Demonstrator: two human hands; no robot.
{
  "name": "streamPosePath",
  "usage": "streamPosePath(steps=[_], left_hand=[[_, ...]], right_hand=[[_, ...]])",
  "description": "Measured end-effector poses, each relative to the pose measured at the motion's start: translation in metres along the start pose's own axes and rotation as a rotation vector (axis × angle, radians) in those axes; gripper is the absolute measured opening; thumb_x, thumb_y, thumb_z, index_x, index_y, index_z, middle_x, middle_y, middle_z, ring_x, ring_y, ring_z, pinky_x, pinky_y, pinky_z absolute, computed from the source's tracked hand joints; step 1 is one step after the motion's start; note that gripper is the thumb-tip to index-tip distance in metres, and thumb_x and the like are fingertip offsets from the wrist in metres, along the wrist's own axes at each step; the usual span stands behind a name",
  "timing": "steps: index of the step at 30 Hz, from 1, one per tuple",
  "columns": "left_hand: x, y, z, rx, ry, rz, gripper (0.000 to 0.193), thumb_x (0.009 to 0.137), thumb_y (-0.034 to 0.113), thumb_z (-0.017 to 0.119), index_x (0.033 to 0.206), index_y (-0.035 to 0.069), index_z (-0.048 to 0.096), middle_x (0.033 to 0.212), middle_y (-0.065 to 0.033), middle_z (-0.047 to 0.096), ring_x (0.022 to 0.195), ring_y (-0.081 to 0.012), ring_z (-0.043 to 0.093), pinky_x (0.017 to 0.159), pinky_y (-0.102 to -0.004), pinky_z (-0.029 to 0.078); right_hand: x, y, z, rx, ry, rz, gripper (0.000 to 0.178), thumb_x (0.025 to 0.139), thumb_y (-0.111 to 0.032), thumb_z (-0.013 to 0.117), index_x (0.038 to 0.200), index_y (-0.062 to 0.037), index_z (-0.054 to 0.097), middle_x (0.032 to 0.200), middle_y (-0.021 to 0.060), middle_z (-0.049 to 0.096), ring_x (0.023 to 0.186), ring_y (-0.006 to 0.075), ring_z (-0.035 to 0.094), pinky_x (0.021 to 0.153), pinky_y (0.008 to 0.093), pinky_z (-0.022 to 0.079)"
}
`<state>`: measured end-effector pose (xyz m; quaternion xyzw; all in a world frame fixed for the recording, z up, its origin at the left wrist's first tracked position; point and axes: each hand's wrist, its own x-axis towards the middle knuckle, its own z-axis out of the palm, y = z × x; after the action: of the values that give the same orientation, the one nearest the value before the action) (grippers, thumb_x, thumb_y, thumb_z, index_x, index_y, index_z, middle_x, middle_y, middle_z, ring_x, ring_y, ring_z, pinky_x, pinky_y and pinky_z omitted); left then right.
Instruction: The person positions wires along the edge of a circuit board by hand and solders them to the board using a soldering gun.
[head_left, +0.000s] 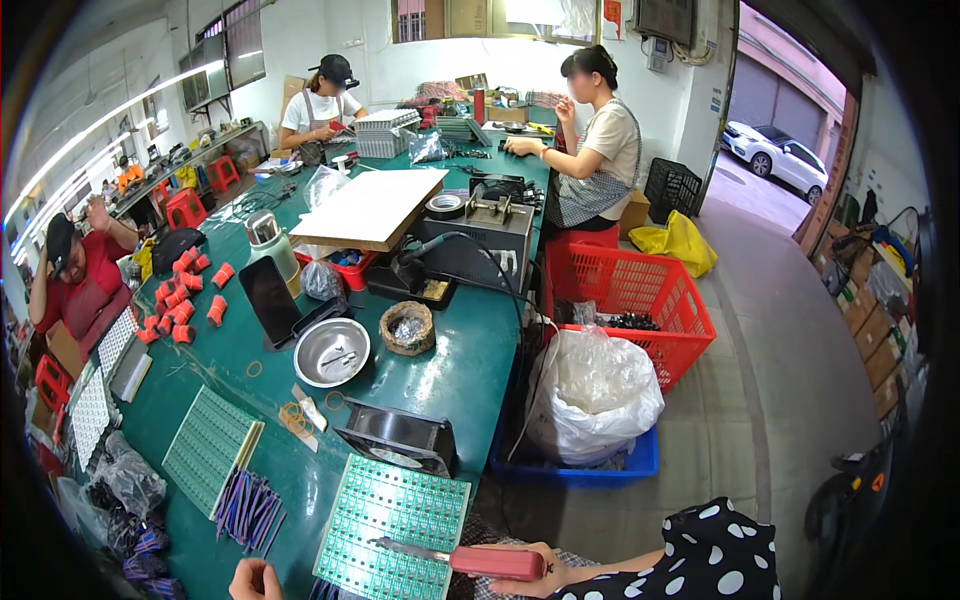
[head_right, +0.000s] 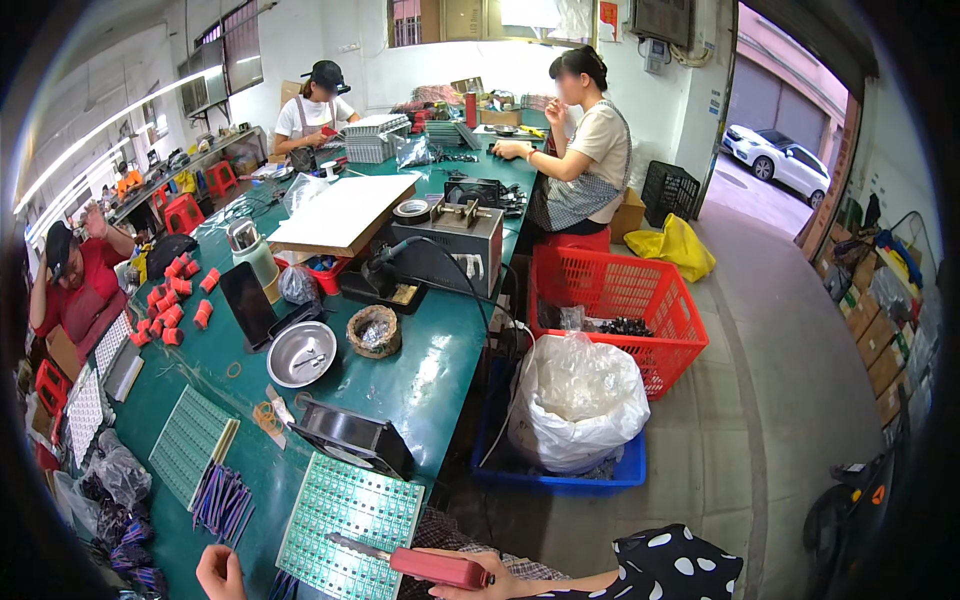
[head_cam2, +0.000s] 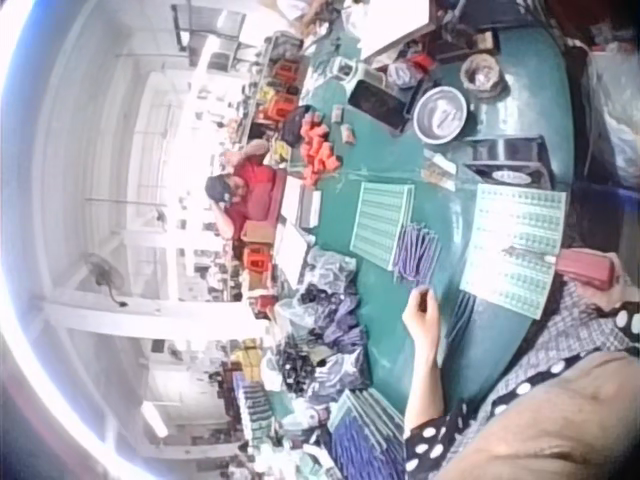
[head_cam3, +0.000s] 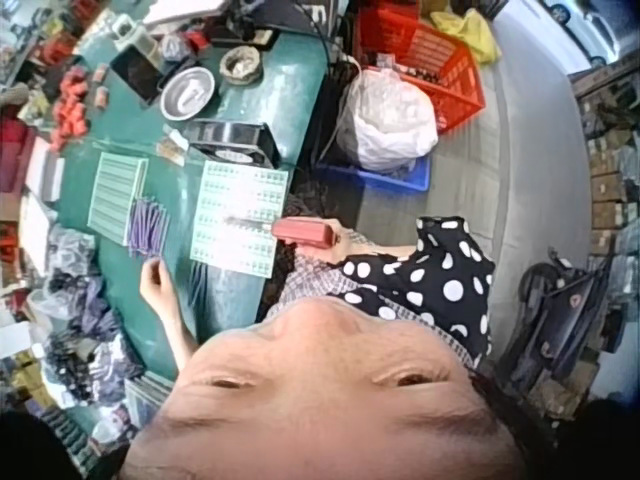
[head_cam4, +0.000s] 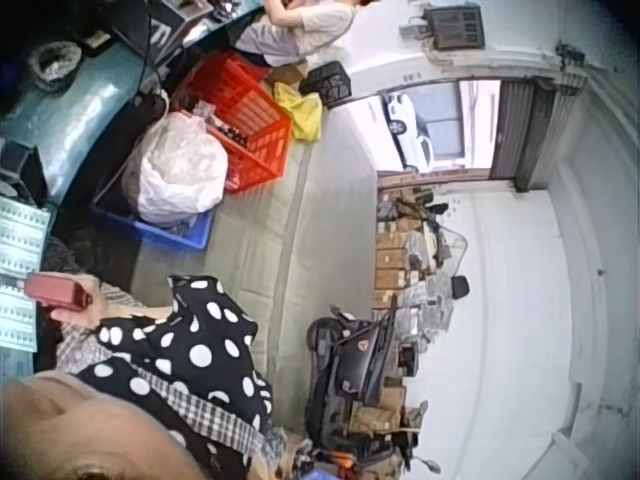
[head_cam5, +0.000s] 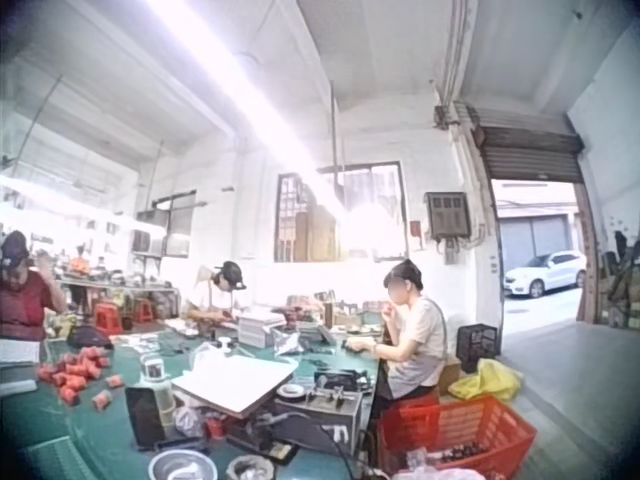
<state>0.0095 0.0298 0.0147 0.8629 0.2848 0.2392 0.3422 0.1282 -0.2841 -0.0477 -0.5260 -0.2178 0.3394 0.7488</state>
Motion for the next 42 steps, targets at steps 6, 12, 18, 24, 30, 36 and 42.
streamPosePath(steps=[6, 12, 18, 24, 30, 36, 42], left_hand=[[-0.031, 0.010, -0.005, -0.036, -0.030, -0.140, 0.006, 0.085, 0.003, 0.055, 0.087, -0.002, 0.057, 0.072, -0.0063, 0.056, 0.065, -0.0106, 0.050, 0.062, -0.0245, 0.044], [-0.049, -0.001, -0.001, 0.223, 0.008, -0.097, 0.010, 0.086, 0.006, 0.052, 0.088, -0.002, 0.057, 0.075, -0.0160, 0.059, 0.067, -0.0221, 0.056, 0.065, -0.0320, 0.046], [-0.043, -0.024, -0.005, 0.006, 0.001, -0.159, 0.012, 0.087, 0.007, 0.054, 0.092, -0.003, 0.057, 0.077, -0.0083, 0.059, 0.069, -0.0152, 0.053, 0.066, -0.0273, 0.045], [-0.041, -0.036, -0.007, -0.325, 0.025, -0.233, 0.007, 0.087, 0.007, 0.054, 0.087, 0.000, 0.057, 0.071, -0.0008, 0.052, 0.062, -0.0079, 0.046, 0.057, -0.0208, 0.039], [-0.042, -0.037, -0.008, -0.465, 0.071, -0.258, 0.007, 0.087, 0.006, 0.054, 0.086, 0.001, 0.057, 0.065, 0.0006, 0.050, 0.059, -0.0063, 0.044, 0.055, -0.0194, 0.035], [-0.043, -0.039, -0.008, -0.534, 0.092, -0.224, 0.008, 0.086, 0.005, 0.054, 0.089, 0.000, 0.059, 0.064, -0.0007, 0.052, 0.057, -0.0068, 0.046, 0.054, -0.0195, 0.037], [-0.041, -0.060, -0.002, -0.544, 0.084, -0.168, 0.009, 0.086, 0.004, 0.053, 0.091, -0.001, 0.058, 0.066, -0.0015, 0.053, 0.058, -0.0079, 0.049, 0.056, -0.0210, 0.041]], right_hand=[[0.005, 0.006, 0.001, -0.027, -0.004, -0.104, 0.049, 0.078, 0.001, 0.063, 0.124, 0.0016, 0.046, 0.107, 0.0092, 0.062, 0.098, 0.0139, 0.057, 0.086, 0.0262, 0.043], [0.009, 0.001, 0.003, -0.215, -0.028, -0.103, 0.048, 0.078, -0.002, 0.064, 0.123, 0.0009, 0.047, 0.103, 0.0082, 0.063, 0.091, 0.0133, 0.059, 0.079, 0.0256, 0.046], [0.006, -0.003, 0.014, -0.035, 0.044, 0.214, 0.048, 0.079, -0.003, 0.063, 0.124, -0.0021, 0.047, 0.098, 0.0049, 0.064, 0.068, 0.0086, 0.058, 0.060, 0.0223, 0.048], [0.012, 0.013, 0.015, -0.147, 0.024, -0.018, 0.049, 0.078, 0.000, 0.063, 0.125, -0.0019, 0.047, 0.101, 0.0071, 0.063, 0.075, 0.0105, 0.061, 0.066, 0.0239, 0.049], [0.014, 0.020, 0.022, -0.140, 0.044, -0.152, 0.045, 0.077, 0.002, 0.065, 0.119, -0.0022, 0.050, 0.111, 0.0085, 0.060, 0.094, 0.0131, 0.059, 0.078, 0.0269, 0.047], [-0.001, 0.009, 0.023, -0.279, 0.020, -0.049, 0.040, 0.079, 0.002, 0.062, 0.117, -0.0030, 0.053, 0.097, 0.0042, 0.064, 0.071, 0.0070, 0.057, 0.060, 0.0236, 0.046], [-0.009, 0.004, 0.028, -0.121, -0.021, -0.091, 0.038, 0.081, 0.000, 0.060, 0.119, -0.0016, 0.052, 0.094, 0.0041, 0.064, 0.067, 0.0070, 0.055, 0.058, 0.0218, 0.045]])
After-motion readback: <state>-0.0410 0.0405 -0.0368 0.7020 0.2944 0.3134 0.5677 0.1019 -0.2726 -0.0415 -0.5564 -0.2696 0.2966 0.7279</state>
